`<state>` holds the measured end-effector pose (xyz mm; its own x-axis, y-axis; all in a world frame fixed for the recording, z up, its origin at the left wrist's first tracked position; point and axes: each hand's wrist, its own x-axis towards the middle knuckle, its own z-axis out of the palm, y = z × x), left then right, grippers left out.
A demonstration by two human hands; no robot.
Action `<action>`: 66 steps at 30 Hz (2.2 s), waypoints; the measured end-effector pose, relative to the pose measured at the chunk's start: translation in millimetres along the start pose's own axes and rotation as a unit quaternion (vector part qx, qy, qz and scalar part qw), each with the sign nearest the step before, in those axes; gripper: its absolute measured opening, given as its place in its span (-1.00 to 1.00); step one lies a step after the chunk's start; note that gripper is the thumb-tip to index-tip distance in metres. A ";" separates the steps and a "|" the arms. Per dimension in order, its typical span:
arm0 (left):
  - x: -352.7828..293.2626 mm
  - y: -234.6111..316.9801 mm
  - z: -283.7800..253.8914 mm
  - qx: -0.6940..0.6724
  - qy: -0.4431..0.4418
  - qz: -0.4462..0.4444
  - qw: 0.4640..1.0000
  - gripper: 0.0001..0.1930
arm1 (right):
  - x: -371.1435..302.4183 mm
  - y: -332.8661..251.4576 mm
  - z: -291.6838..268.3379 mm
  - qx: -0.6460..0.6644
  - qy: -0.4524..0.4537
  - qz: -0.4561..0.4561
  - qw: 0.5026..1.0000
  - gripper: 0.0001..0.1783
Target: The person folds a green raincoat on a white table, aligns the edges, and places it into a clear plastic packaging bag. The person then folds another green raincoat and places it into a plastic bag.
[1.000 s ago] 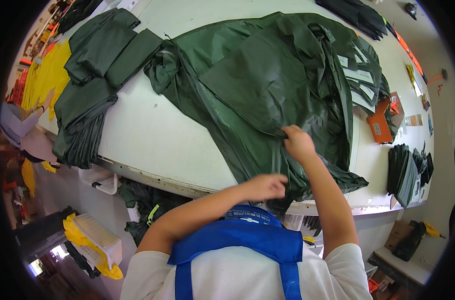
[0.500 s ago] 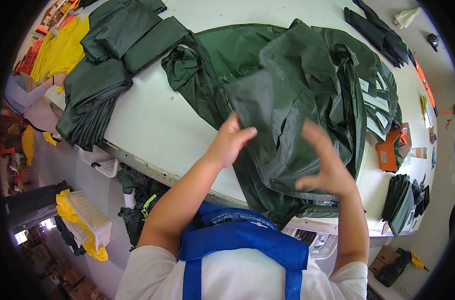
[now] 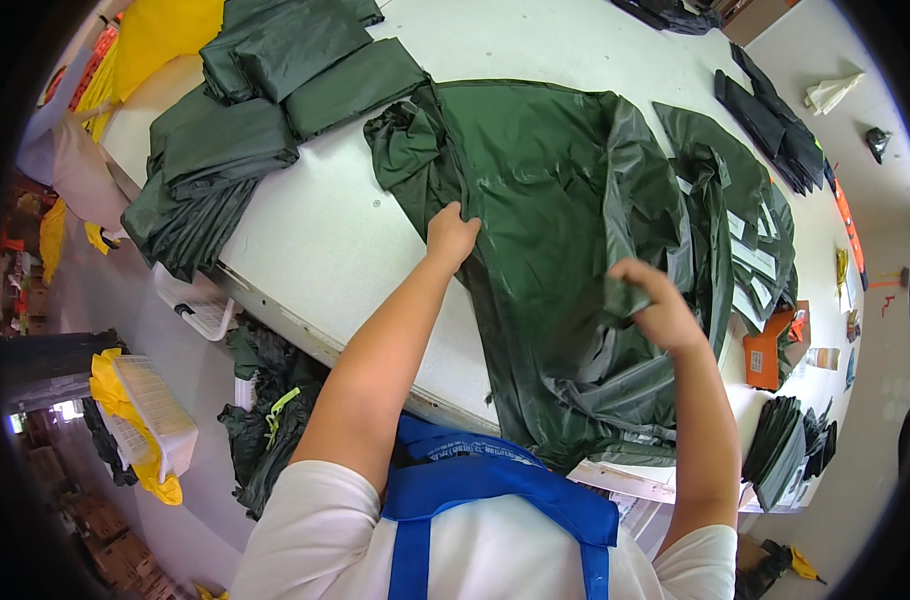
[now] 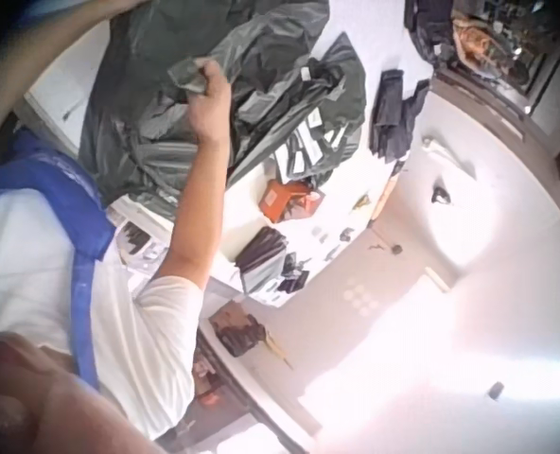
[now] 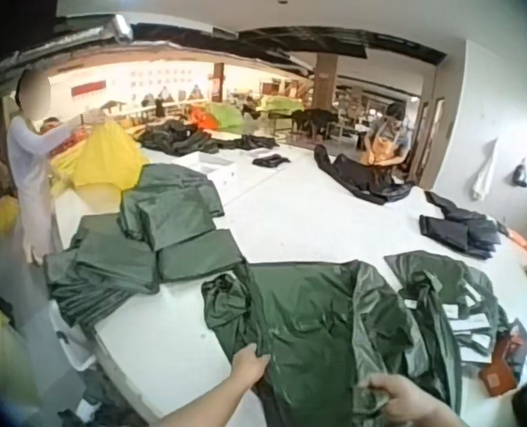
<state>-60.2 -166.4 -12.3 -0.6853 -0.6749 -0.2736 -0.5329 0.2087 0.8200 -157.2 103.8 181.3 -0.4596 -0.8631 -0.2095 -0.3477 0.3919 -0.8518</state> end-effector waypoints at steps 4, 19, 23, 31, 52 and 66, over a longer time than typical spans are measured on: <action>-80.7 14.3 -17.4 -0.188 -0.039 0.116 0.975 -0.59 | -12.1 -33.6 -36.2 0.303 0.054 0.042 0.950 -0.44; -215.1 -106.2 -88.9 -0.549 0.082 -0.179 0.813 -0.16 | 24.2 23.8 150.2 0.346 -0.120 0.246 0.897 -0.69; -182.1 -98.4 -104.1 -0.444 0.190 -0.166 0.860 -0.19 | 30.1 17.2 149.6 0.246 -0.172 0.208 0.931 -0.76; -167.9 -159.7 -111.0 -0.068 0.212 -0.100 0.970 -0.53 | 31.5 73.3 195.1 0.096 -0.111 0.224 0.963 -0.68; -169.7 -23.0 -172.8 0.018 0.082 0.315 0.945 -0.89 | 22.2 9.6 149.4 0.420 -0.013 0.191 0.887 -0.67; -201.8 73.9 -130.6 -0.007 0.013 0.454 0.891 -0.82 | -8.3 -70.2 126.7 0.250 0.017 0.052 0.967 -0.86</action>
<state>103.5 -107.2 169.1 -0.8188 -0.2480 0.5178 0.2426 0.6680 0.7035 -25.4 43.1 182.1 -0.5003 -0.8127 -0.2988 0.1363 0.2668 -0.9541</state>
